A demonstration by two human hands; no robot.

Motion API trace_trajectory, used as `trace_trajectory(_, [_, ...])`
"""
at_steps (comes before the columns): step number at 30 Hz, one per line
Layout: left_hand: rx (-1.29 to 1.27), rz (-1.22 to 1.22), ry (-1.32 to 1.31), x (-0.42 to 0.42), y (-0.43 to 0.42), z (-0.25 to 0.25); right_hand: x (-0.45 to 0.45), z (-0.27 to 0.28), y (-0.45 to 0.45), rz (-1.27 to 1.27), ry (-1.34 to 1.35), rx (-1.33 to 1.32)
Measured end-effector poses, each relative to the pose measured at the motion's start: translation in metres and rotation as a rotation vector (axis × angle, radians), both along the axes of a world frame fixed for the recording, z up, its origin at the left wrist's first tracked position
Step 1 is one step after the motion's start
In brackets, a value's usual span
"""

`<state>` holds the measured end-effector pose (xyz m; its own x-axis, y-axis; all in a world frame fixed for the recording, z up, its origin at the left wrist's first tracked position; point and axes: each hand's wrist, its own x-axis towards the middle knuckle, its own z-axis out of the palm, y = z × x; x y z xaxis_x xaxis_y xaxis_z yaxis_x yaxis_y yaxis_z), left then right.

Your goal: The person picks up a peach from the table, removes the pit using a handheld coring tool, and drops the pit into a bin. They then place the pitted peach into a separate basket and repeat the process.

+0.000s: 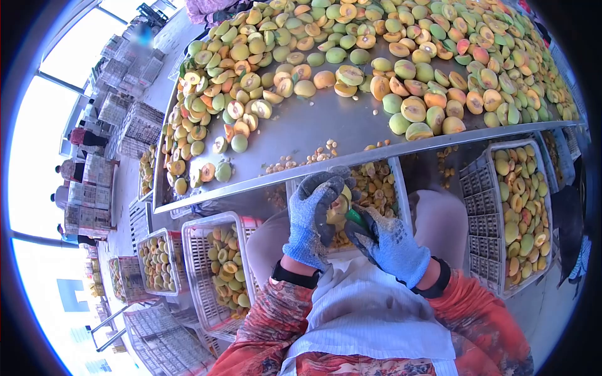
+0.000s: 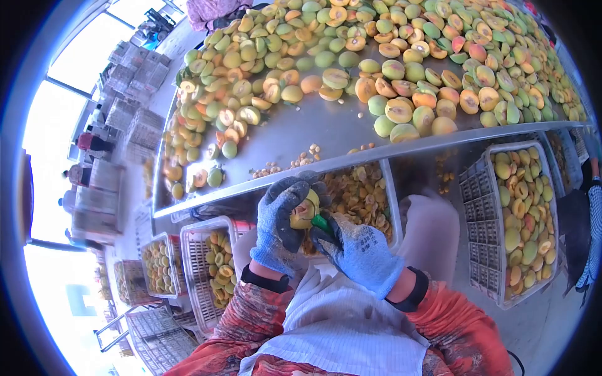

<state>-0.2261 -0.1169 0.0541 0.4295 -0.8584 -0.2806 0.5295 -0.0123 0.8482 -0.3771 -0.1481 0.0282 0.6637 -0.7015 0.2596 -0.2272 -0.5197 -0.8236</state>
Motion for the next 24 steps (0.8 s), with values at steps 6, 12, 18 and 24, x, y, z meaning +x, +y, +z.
trace_trajectory(6, [-0.024,0.208,-0.028,-0.021,0.006,0.023,0.01,0.012,0.013,0.14,-0.228,0.73])
trace_trajectory(12, [-0.091,0.125,0.275,0.004,-0.001,-0.016,0.007,-0.001,-0.015,0.054,0.149,0.474])
trace_trajectory(18, [-0.119,0.055,0.084,-0.005,0.001,-0.024,-0.004,-0.014,0.005,0.041,0.398,-0.257])
trace_trajectory(24, [0.024,0.174,-0.189,-0.005,-0.01,-0.009,-0.001,0.003,0.009,0.055,0.249,0.069])
